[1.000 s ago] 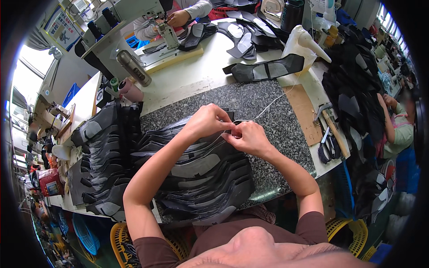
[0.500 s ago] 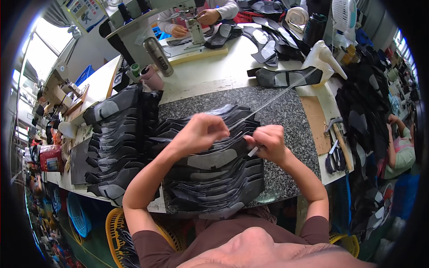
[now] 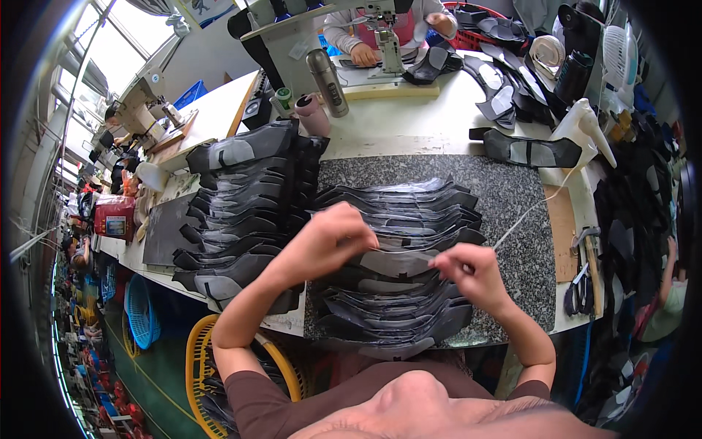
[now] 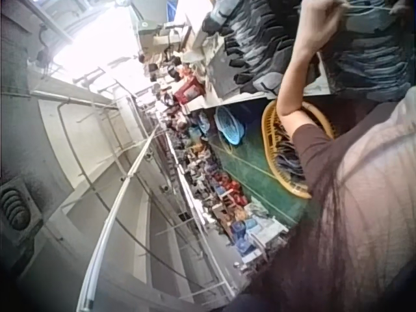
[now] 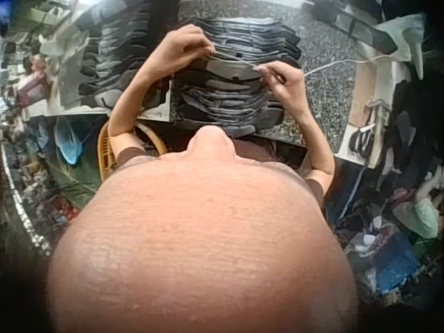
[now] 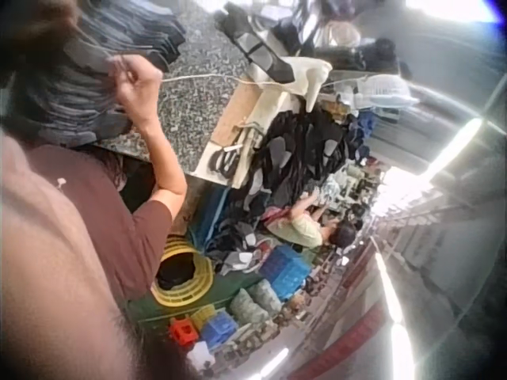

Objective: Trim loose threads from stacked shoe upper components using small snips.

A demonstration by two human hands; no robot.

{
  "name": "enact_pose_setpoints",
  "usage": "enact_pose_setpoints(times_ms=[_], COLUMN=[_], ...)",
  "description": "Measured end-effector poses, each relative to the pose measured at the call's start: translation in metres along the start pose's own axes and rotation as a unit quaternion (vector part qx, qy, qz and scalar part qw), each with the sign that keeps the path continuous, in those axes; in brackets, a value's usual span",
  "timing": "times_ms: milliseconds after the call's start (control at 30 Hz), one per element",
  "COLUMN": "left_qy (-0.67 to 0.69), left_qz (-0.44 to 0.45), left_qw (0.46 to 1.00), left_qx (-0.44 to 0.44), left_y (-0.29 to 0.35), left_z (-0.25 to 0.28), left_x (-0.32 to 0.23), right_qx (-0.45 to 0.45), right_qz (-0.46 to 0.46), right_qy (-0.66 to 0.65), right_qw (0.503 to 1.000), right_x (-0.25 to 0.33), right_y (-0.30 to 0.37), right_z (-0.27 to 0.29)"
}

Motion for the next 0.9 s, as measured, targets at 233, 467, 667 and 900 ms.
enact_pose_setpoints(times_ms=[233, 467, 667, 900], left_qy=[0.121, 0.034, -0.075, -0.23], left_qz=[0.245, 0.286, 0.328, 0.1], left_qw=[0.962, 0.954, 0.937, 0.967], left_qx=[0.017, 0.09, 0.095, -0.034], left_y=[-0.009, -0.016, -0.024, -0.055], left_z=[0.008, -0.001, -0.002, -0.017], left_x=[0.09, 0.116, 0.111, 0.045], right_qx=[-0.12, -0.129, -0.11, -0.1], right_qz=[-0.046, -0.038, -0.076, -0.126], right_qy=[0.098, 0.191, 0.271, 0.267], right_qw=[0.987, 0.972, 0.953, 0.95], right_x=[-0.026, -0.026, -0.034, -0.04], right_y=[-0.035, -0.046, -0.057, -0.064], right_z=[0.026, 0.03, 0.03, 0.033])
Point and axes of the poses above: each hand's wrist, its own y-axis away from the middle knuckle, its own z-axis out of the back of the hand, x = y × z, the point moved 8 cm from there along -y, towards the middle knuckle, and after that the axes turned 13 degrees about x, right-handed, at the moved point
